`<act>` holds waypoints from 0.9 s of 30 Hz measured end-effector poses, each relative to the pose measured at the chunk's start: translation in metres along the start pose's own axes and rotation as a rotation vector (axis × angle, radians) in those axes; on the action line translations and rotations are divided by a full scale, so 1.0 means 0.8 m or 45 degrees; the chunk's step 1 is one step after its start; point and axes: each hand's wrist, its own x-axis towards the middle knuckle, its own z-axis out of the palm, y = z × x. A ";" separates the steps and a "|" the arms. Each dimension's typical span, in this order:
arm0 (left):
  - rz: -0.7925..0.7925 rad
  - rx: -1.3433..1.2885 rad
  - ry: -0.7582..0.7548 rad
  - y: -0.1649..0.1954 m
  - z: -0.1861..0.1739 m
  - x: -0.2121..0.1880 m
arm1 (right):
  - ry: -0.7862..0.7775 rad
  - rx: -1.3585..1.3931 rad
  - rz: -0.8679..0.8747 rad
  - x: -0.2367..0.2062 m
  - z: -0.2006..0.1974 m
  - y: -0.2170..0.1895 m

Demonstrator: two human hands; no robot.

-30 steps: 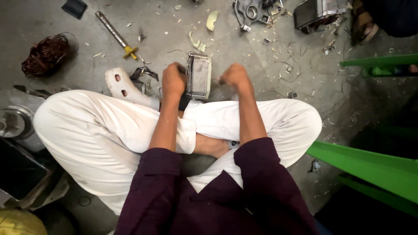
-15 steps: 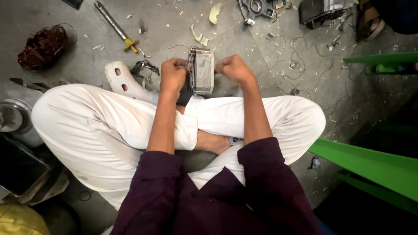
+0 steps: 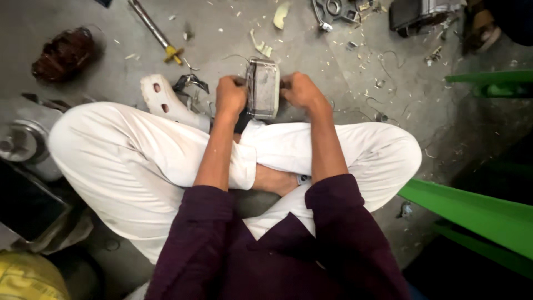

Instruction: The person sits cross-legged on the floor assembling an electric motor. They press and fit copper wire windings into a metal housing, adjust the coil position by hand, and work the winding into place inside the frame.

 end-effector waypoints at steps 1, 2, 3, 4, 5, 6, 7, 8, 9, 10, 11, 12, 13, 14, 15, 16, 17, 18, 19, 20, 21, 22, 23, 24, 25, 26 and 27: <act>-0.031 -0.069 -0.035 0.001 -0.002 0.000 | -0.017 -0.076 0.021 -0.001 -0.003 -0.003; -0.069 -0.141 -0.077 0.003 -0.004 -0.001 | 0.028 -0.031 -0.002 -0.006 -0.009 -0.005; -0.107 -0.215 -0.122 0.004 -0.005 -0.002 | 0.072 0.011 -0.022 -0.013 -0.020 -0.007; -0.101 -0.289 -0.126 0.007 -0.006 -0.001 | 0.120 0.053 -0.045 -0.020 -0.030 -0.010; -0.095 -0.361 -0.129 0.009 -0.009 -0.001 | 0.095 0.167 -0.091 -0.027 -0.039 -0.014; -0.092 -0.432 -0.131 0.012 -0.011 -0.001 | 0.068 0.283 -0.136 -0.034 -0.046 -0.017; -0.145 -0.505 -0.165 0.015 -0.013 -0.002 | 0.036 0.399 -0.182 -0.039 -0.049 -0.021; -0.199 -0.579 -0.199 0.018 -0.016 -0.003 | -0.001 0.420 -0.172 -0.041 -0.049 -0.024; -0.254 -0.653 -0.230 0.021 -0.019 -0.005 | -0.041 0.440 -0.162 -0.040 -0.046 -0.028; -0.327 -0.700 -0.244 0.024 -0.021 -0.007 | -0.078 0.460 -0.153 -0.038 -0.041 -0.030; -0.397 -0.748 -0.256 0.027 -0.023 -0.008 | -0.112 0.471 -0.124 -0.033 -0.035 -0.032; -0.466 -0.797 -0.267 0.029 -0.024 -0.008 | -0.146 0.481 -0.098 -0.027 -0.025 -0.033; -0.433 -0.797 -0.260 0.030 -0.025 -0.008 | -0.180 0.492 -0.070 -0.021 -0.016 -0.032; -0.400 -0.797 -0.253 0.029 -0.025 -0.005 | -0.170 0.458 -0.064 -0.015 -0.008 -0.031; -0.367 -0.797 -0.247 0.028 -0.023 -0.003 | -0.158 0.424 -0.058 -0.010 0.000 -0.028; -0.391 -0.792 -0.260 0.024 -0.022 0.002 | -0.146 0.390 -0.050 -0.006 0.006 -0.024; -0.416 -0.785 -0.273 0.020 -0.022 0.009 | -0.104 0.336 -0.032 -0.002 0.010 -0.020; -0.442 -0.776 -0.290 0.014 -0.020 0.015 | -0.060 0.283 -0.011 0.001 0.013 -0.015; -0.369 -0.752 -0.238 0.007 -0.014 0.018 | -0.018 0.231 0.011 0.002 0.015 -0.009; -0.294 -0.727 -0.186 0.001 -0.007 0.019 | -0.042 0.300 -0.012 0.004 0.018 -0.005; -0.219 -0.702 -0.132 -0.006 -0.001 0.020 | -0.069 0.368 -0.037 0.006 0.019 0.000; -0.067 -0.480 -0.054 -0.012 0.002 0.021 | -0.092 0.436 -0.062 0.008 0.020 0.004; 0.083 -0.256 0.022 -0.017 0.004 0.019 | -0.070 0.279 -0.088 0.010 0.019 0.005; 0.226 -0.031 0.096 -0.021 0.007 0.016 | -0.051 0.122 -0.109 0.011 0.017 0.006; 0.280 0.040 0.107 -0.023 0.010 0.013 | -0.032 -0.037 -0.133 0.011 0.014 0.009; 0.337 0.109 0.122 -0.023 0.011 0.011 | 0.032 -0.082 0.021 0.012 0.009 0.013; 0.393 0.180 0.140 -0.022 0.011 0.010 | 0.095 -0.127 0.172 0.010 0.001 0.014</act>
